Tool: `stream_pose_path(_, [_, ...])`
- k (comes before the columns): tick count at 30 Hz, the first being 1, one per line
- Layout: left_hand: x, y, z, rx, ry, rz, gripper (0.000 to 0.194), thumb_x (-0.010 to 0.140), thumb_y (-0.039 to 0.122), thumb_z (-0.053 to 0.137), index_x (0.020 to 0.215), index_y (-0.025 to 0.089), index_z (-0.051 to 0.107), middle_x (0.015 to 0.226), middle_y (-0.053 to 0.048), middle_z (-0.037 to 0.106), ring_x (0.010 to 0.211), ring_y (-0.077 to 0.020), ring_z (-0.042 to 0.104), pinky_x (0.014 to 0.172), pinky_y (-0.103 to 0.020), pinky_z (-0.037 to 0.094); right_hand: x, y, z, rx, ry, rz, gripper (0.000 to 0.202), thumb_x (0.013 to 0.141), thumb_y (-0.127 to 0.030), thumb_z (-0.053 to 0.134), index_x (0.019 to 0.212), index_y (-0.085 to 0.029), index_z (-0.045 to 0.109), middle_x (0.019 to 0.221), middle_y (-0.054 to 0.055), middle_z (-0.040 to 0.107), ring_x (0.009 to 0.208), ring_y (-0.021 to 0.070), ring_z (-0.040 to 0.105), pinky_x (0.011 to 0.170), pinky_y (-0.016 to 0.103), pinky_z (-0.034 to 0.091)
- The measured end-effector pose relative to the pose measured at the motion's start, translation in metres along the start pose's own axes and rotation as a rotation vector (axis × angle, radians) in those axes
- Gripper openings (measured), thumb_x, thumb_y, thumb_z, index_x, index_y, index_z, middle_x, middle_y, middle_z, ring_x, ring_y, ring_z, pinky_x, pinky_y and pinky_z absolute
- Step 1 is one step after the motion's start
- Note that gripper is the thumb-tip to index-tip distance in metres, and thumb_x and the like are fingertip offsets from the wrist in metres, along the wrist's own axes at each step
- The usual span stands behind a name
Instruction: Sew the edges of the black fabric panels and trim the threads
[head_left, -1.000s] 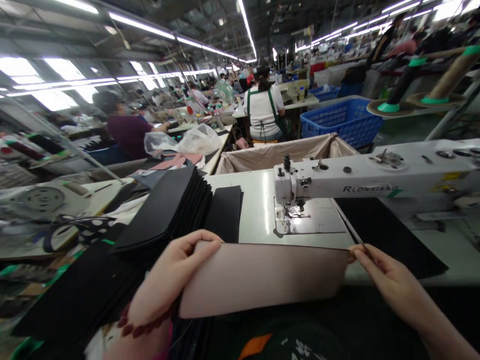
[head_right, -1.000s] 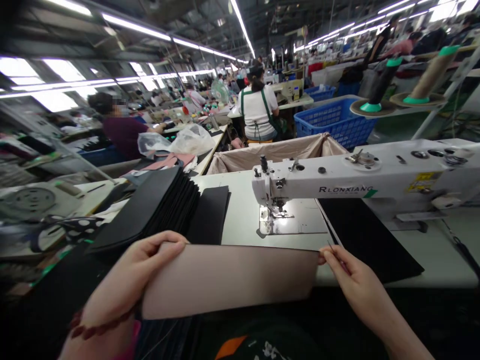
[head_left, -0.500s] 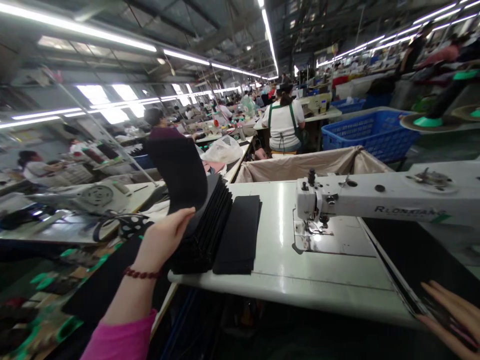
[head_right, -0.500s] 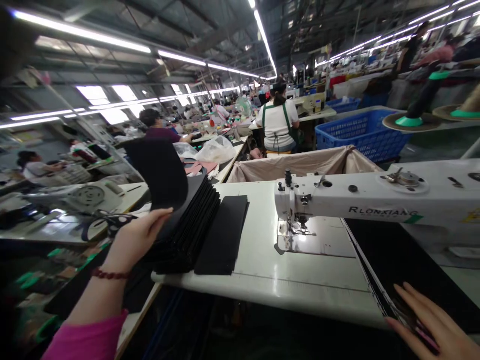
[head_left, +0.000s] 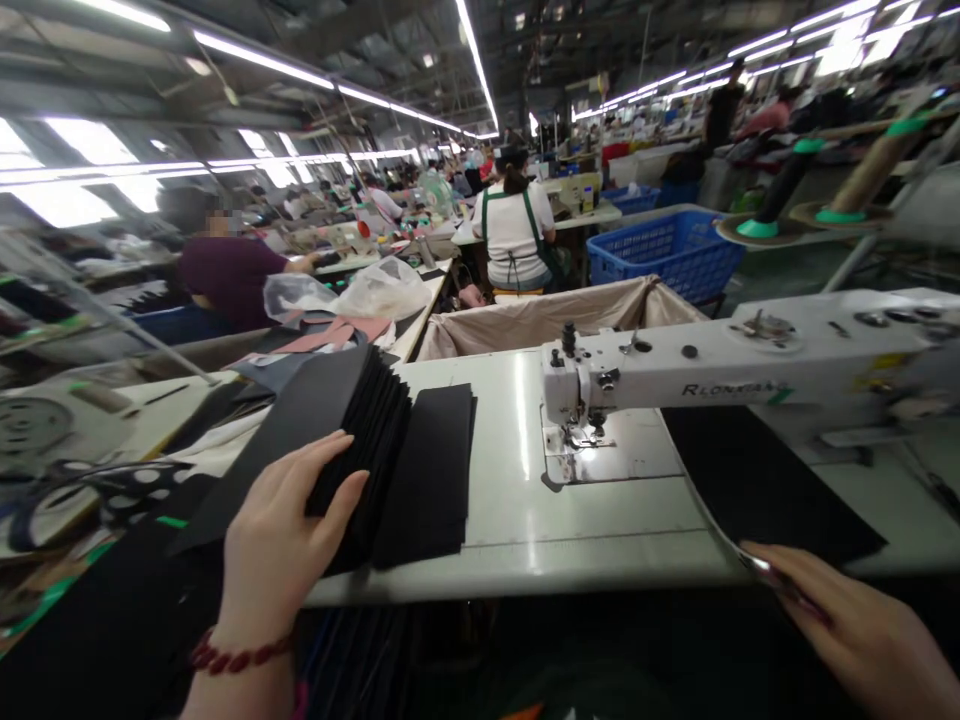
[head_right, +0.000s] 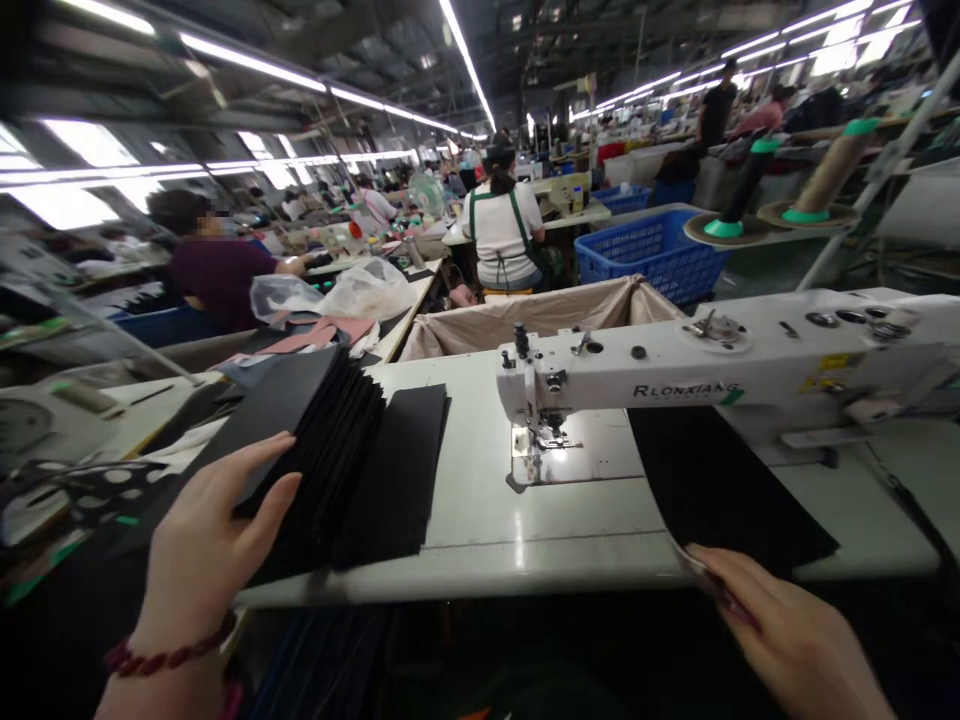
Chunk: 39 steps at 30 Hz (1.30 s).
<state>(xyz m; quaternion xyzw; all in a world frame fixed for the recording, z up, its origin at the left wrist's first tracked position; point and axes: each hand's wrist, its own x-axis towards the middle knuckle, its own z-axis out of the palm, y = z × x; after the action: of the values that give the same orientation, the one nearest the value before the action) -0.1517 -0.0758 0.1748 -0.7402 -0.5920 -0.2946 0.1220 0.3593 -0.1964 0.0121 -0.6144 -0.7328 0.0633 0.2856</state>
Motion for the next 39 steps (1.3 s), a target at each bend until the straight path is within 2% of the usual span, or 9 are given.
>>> stream_pose_path(2, [0.0, 0.041, 0.024, -0.228, -0.012, 0.057, 0.032, 0.093, 0.03, 0.05, 0.125, 0.025, 0.055, 0.128, -0.005, 0.06, 0.119, -0.0252, 0.056, 0.105, -0.041, 0.042, 0.017, -0.052, 0.005, 0.025, -0.112, -0.162, 0.037, 0.083, -0.02, 0.052, 0.119, -0.027, 0.061, 0.113, 0.004, 0.068, 0.086, 0.02, 0.067, 0.072, 0.03, 0.051])
stream_pose_path(6, [-0.015, 0.132, 0.111, -0.528, -0.441, 0.389, 0.038, 0.097, 0.025, 0.045, 0.134, 0.025, 0.048, 0.138, -0.005, 0.053, 0.129, -0.0215, 0.049, 0.107, -0.038, 0.043, 0.043, -0.139, 0.036, 0.147, -0.398, -0.364, 0.022, 0.084, -0.018, 0.05, 0.101, -0.022, 0.063, 0.093, 0.004, 0.069, 0.075, 0.0198, 0.062, 0.063, 0.032, 0.043])
stream_pose_path(10, [-0.054, 0.182, 0.189, -0.511, -0.681, 0.695, 0.053, 0.095, 0.032, 0.05, 0.145, 0.026, 0.034, 0.149, -0.006, 0.041, 0.138, -0.0204, 0.036, 0.114, -0.04, 0.034, 0.044, -0.162, 0.055, 0.42, -0.532, -0.417, 0.016, 0.088, -0.032, 0.059, 0.099, -0.023, 0.063, 0.09, 0.0, 0.069, 0.076, 0.0156, 0.063, 0.066, 0.027, 0.042])
stream_pose_path(12, [-0.071, 0.179, 0.204, -0.451, -0.698, 0.705, 0.06, 0.094, 0.034, 0.051, 0.148, 0.024, 0.028, 0.153, -0.007, 0.034, 0.142, -0.0213, 0.028, 0.116, -0.043, 0.028, 0.047, -0.154, 0.057, 0.572, -0.561, -0.371, 0.02, 0.089, -0.039, 0.06, 0.1, -0.023, 0.064, 0.092, -0.001, 0.069, 0.079, 0.013, 0.064, 0.07, 0.023, 0.043])
stream_pose_path(15, [-0.085, 0.153, 0.2, -0.393, -0.695, 0.676, 0.063, 0.094, 0.035, 0.051, 0.15, 0.022, 0.023, 0.156, -0.007, 0.027, 0.143, -0.0221, 0.024, 0.117, -0.044, 0.026, 0.067, -0.131, 0.061, 0.581, -0.472, -0.238, 0.02, 0.094, -0.036, 0.052, 0.106, -0.023, 0.062, 0.1, 0.001, 0.07, 0.09, 0.0144, 0.064, 0.078, 0.023, 0.046])
stream_pose_path(19, [-0.09, 0.116, 0.182, -0.316, -0.654, 0.554, 0.058, 0.097, 0.03, 0.046, 0.15, 0.024, 0.023, 0.155, -0.006, 0.028, 0.143, -0.0226, 0.026, 0.116, -0.044, 0.028, 0.116, -0.103, 0.083, 0.222, -0.33, -0.155, 0.031, 0.095, -0.031, 0.048, 0.126, -0.025, 0.054, 0.13, 0.004, 0.059, 0.109, 0.0205, 0.061, 0.086, 0.03, 0.048])
stream_pose_path(23, [-0.092, 0.097, 0.176, -0.281, -0.67, 0.458, 0.057, 0.098, 0.03, 0.045, 0.15, 0.027, 0.023, 0.155, -0.003, 0.03, 0.142, -0.0216, 0.027, 0.116, -0.044, 0.027, 0.154, -0.088, 0.11, -0.075, -0.332, -0.189, 0.046, 0.095, -0.033, 0.049, 0.14, -0.029, 0.043, 0.146, 0.004, 0.045, 0.101, 0.0236, 0.065, 0.078, 0.033, 0.053])
stream_pose_path(30, [-0.061, 0.095, 0.184, -0.31, -0.682, 0.378, 0.062, 0.094, 0.038, 0.052, 0.149, 0.026, 0.026, 0.148, -0.008, 0.041, 0.136, -0.0257, 0.037, 0.111, -0.045, 0.033, 0.156, -0.073, 0.126, -0.124, -0.305, -0.164, 0.045, 0.093, -0.028, 0.049, 0.138, -0.027, 0.046, 0.143, 0.004, 0.049, 0.104, 0.0239, 0.064, 0.081, 0.033, 0.052])
stream_pose_path(39, [-0.02, 0.099, 0.218, -0.344, -0.692, 0.488, 0.062, 0.089, 0.041, 0.057, 0.144, 0.023, 0.036, 0.152, -0.007, 0.035, 0.143, -0.0248, 0.025, 0.119, -0.048, 0.012, 0.158, -0.072, 0.129, -0.184, -0.349, -0.143, 0.051, 0.093, -0.031, 0.049, 0.143, -0.029, 0.039, 0.142, 0.002, 0.049, 0.101, 0.0225, 0.064, 0.074, 0.032, 0.051])
